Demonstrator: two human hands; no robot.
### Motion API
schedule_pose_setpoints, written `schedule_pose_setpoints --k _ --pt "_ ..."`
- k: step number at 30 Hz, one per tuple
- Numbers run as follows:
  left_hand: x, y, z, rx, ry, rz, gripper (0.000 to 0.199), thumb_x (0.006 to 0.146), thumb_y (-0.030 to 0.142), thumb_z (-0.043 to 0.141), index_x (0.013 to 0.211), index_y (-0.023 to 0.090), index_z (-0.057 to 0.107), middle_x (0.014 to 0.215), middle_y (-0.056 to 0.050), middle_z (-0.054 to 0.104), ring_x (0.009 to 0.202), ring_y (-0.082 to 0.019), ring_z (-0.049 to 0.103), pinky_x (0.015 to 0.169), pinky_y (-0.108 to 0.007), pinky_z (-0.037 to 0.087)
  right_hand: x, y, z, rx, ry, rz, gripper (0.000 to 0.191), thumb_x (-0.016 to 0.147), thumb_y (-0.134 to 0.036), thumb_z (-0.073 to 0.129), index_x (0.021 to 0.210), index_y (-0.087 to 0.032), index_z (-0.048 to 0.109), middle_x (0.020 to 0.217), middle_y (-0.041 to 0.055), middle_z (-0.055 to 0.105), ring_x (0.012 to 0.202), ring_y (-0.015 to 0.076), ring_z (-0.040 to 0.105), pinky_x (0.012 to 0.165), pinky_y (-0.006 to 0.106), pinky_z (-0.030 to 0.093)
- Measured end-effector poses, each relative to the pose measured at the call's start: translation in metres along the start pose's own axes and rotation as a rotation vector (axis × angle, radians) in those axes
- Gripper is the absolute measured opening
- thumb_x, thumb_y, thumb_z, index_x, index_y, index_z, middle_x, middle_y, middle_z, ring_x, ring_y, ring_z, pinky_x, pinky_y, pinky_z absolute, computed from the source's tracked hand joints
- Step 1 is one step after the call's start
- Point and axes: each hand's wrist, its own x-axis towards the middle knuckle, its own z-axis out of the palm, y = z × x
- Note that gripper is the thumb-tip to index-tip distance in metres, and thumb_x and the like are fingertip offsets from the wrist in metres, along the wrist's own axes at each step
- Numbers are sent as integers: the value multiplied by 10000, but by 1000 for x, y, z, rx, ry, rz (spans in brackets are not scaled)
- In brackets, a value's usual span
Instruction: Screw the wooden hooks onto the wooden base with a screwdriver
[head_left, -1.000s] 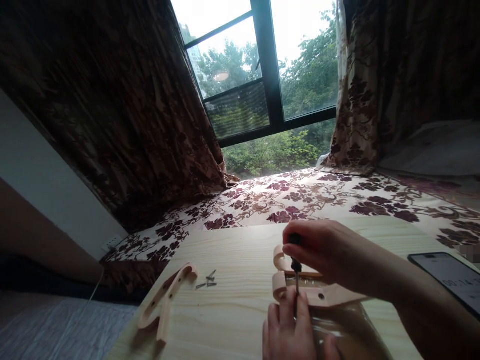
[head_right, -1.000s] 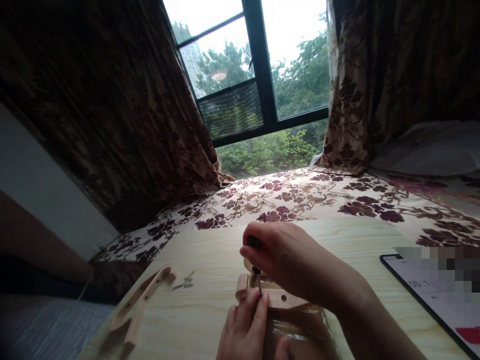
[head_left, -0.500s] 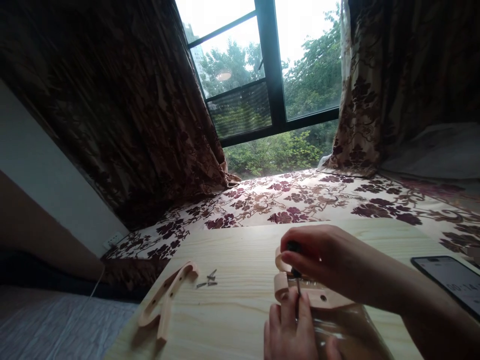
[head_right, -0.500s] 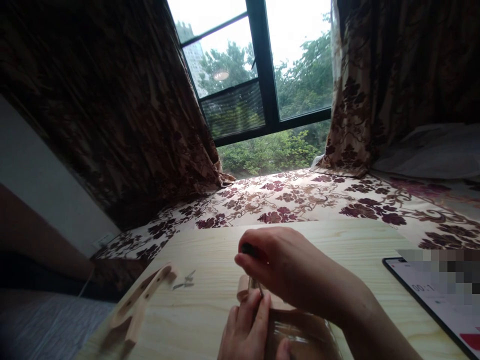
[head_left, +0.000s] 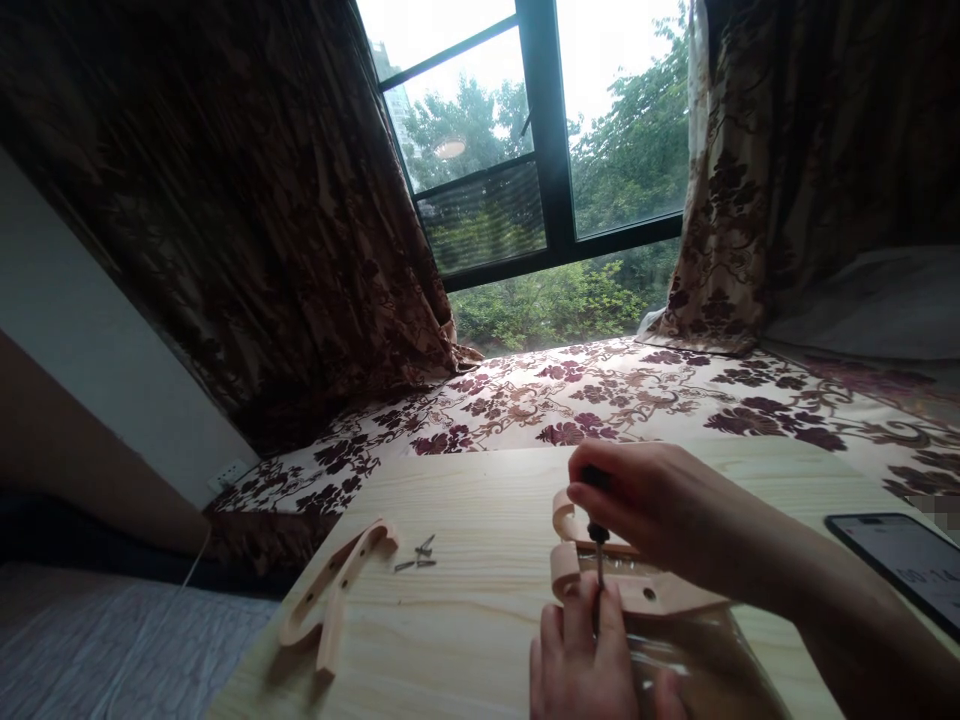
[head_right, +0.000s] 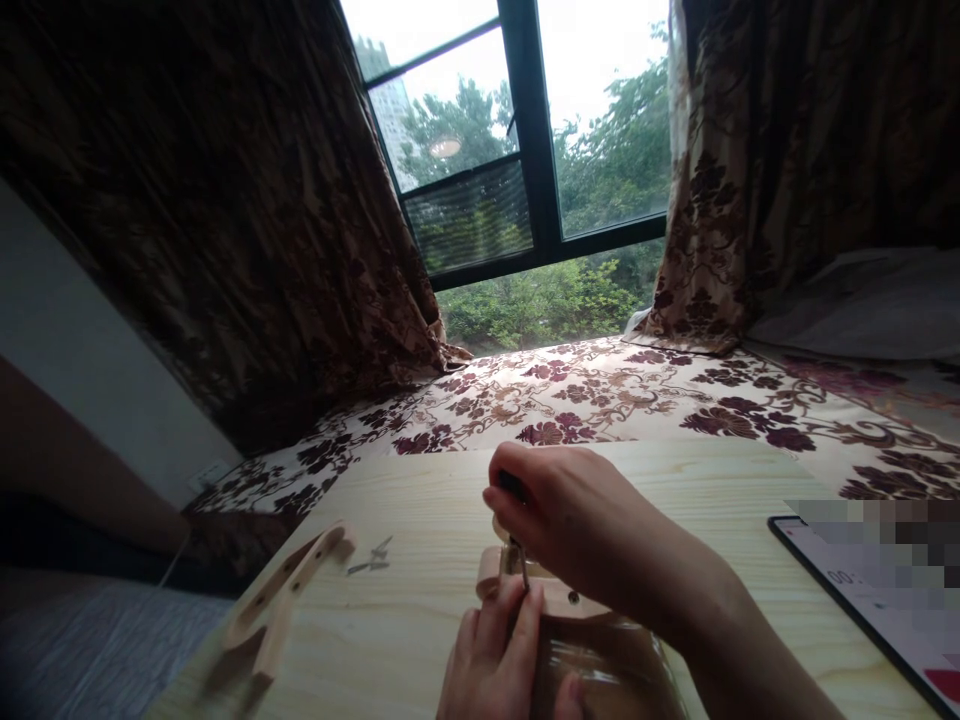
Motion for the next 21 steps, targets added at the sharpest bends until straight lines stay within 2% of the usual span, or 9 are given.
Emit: schedule_pose_setpoints --k 7,12,16,21 --pt "0 -1 1 -32 -7 -13 444 759 391 527 1156 238 655 1124 -42 693 850 -274 620 678 -392 542 3 2 5 -84 55 59 193 923 -305 514 752 -216 521 581 -30 540 505 133 447 508 251 303" --pt "-1 1 0 -14 -6 -14 458 732 371 548 1153 230 659 1128 -57 691 869 -287 625 683 -399 540 0 -2 -1 -49 -8 44 166 916 -318 529 778 -231 559 623 -33 586 536 131 485 517 245 317" --pt "-1 2 0 1 -2 -12 447 763 384 523 1161 225 650 1145 -66 685 891 -290 631 690 -409 546 -2 -2 -2 28 -24 -1 172 928 -296 519 778 -230 572 627 -39 589 539 117 490 514 231 328" --pt "2 4 -3 1 -17 -11 422 804 386 469 1145 217 652 1123 -76 691 883 -268 646 672 -382 559 2 -1 5 -31 28 13 223 923 -335 529 736 -213 536 571 -37 559 508 116 459 497 238 312"
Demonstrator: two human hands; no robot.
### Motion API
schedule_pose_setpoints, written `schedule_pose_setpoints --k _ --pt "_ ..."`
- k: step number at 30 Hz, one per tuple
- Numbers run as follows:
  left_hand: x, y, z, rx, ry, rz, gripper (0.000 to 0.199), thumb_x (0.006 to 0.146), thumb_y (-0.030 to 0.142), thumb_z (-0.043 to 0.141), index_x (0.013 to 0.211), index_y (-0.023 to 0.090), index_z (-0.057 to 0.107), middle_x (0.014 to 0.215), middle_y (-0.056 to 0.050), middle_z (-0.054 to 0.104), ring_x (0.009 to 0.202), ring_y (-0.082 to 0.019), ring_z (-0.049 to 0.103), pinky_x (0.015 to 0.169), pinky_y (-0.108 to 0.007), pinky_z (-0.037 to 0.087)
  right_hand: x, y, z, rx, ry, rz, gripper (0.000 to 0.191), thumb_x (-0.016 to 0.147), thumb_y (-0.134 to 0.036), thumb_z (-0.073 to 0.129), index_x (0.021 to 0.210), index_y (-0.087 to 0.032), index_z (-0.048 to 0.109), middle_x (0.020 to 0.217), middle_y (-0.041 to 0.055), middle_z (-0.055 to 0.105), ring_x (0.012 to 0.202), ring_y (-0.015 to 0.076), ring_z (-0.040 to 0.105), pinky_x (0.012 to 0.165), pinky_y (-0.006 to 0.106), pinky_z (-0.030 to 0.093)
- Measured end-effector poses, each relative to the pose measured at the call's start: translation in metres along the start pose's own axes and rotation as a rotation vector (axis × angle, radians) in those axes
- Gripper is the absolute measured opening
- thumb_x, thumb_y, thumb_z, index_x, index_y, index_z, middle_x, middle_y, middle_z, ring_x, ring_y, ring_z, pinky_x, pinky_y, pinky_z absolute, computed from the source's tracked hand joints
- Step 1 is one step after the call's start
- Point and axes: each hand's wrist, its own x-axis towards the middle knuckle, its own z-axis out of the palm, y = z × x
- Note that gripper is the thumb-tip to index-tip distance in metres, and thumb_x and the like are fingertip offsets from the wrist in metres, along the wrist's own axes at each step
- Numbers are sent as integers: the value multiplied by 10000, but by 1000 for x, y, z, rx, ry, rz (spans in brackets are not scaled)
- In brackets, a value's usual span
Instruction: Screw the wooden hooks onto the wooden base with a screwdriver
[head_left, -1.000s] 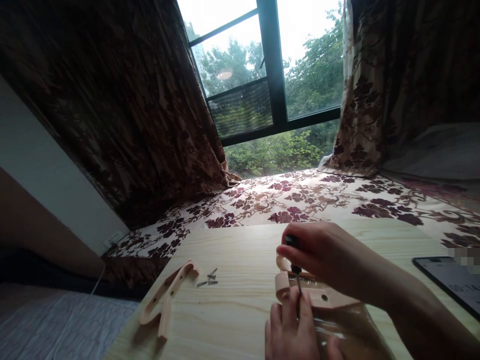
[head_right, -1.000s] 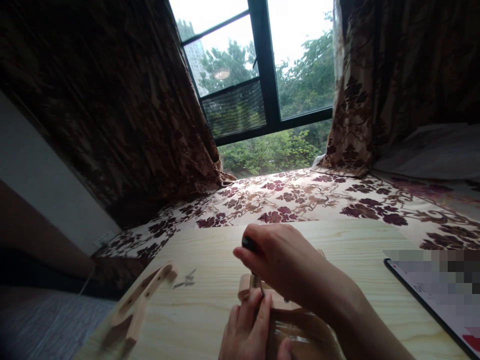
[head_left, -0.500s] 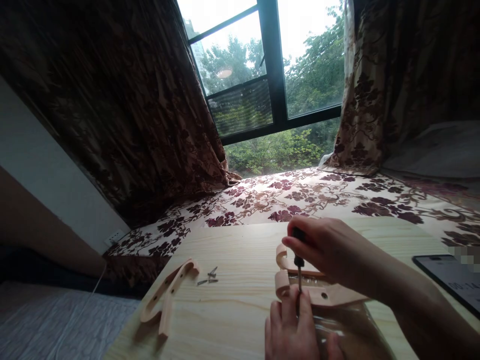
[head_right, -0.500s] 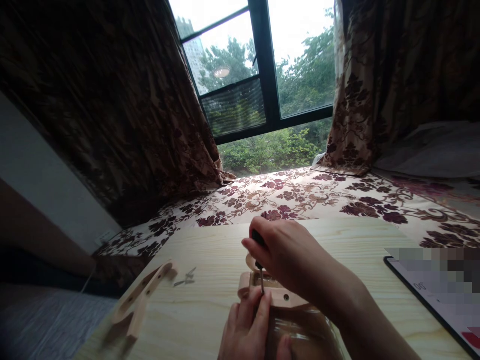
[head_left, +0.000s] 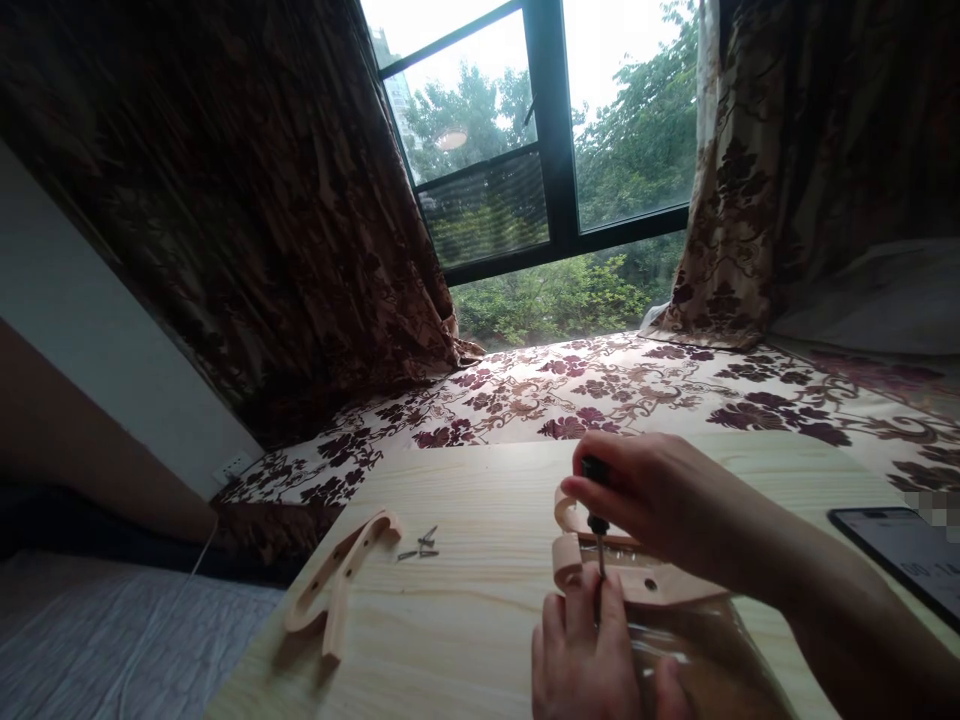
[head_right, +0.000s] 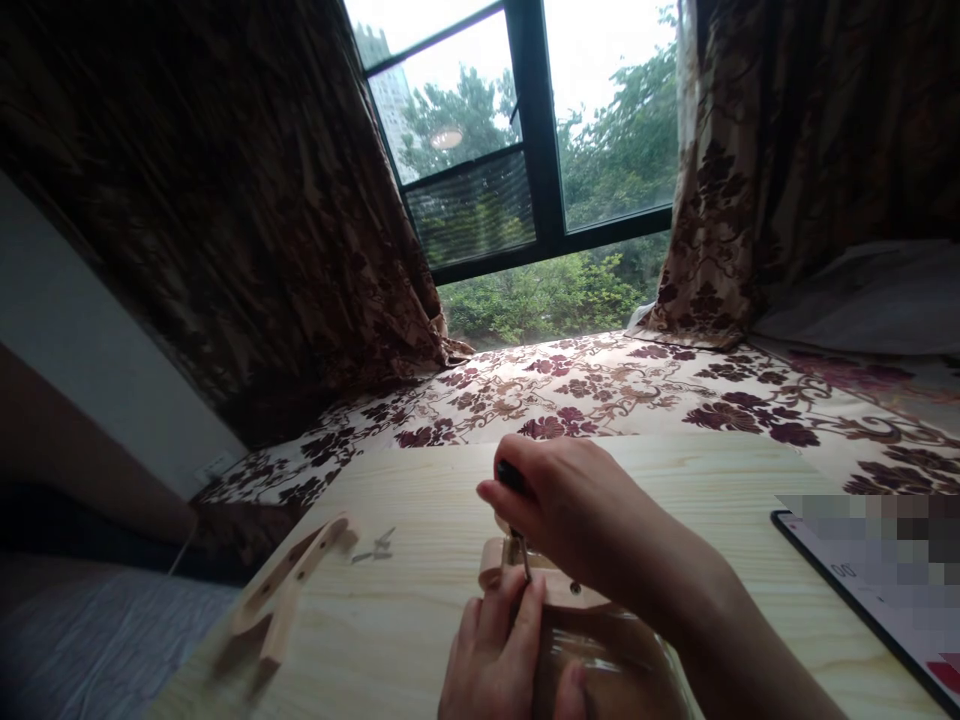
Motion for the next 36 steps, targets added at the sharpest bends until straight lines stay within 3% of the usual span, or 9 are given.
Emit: schedule_pose_setpoints --k 7,17,23,30,36 --pt "-1 0 -1 30 8 6 426 790 403 510 1150 223 651 1128 -71 693 888 -272 656 681 -383 567 -4 -2 -8 57 -30 -24 141 910 -316 551 803 -237 601 657 -36 619 562 120 522 531 234 351" --pt "-1 1 1 49 -40 8 456 760 442 536 1140 223 658 1103 -93 697 853 -269 664 641 -365 569 -1 6 -2 -8 24 -4 227 926 -356 529 750 -217 565 596 -25 584 527 129 492 513 246 346" --pt "-2 1 1 46 -15 -10 478 712 409 580 1153 240 654 1123 -69 694 883 -282 655 678 -388 569 -5 -1 -6 93 -80 -28 163 926 -332 534 811 -240 605 665 -29 624 573 126 527 526 233 354" --pt "0 1 -1 32 -29 -7 469 720 399 570 1153 237 653 1108 -70 698 850 -273 657 654 -377 572 0 2 2 -64 16 18 238 934 -342 489 737 -214 522 606 -11 573 527 140 483 513 259 324" --pt "2 -2 -2 14 -18 34 454 738 386 556 1147 216 657 1100 -89 698 845 -268 661 645 -367 570 -1 -4 0 -23 -32 12 235 926 -358 505 741 -219 548 616 -9 587 541 144 502 516 257 325"
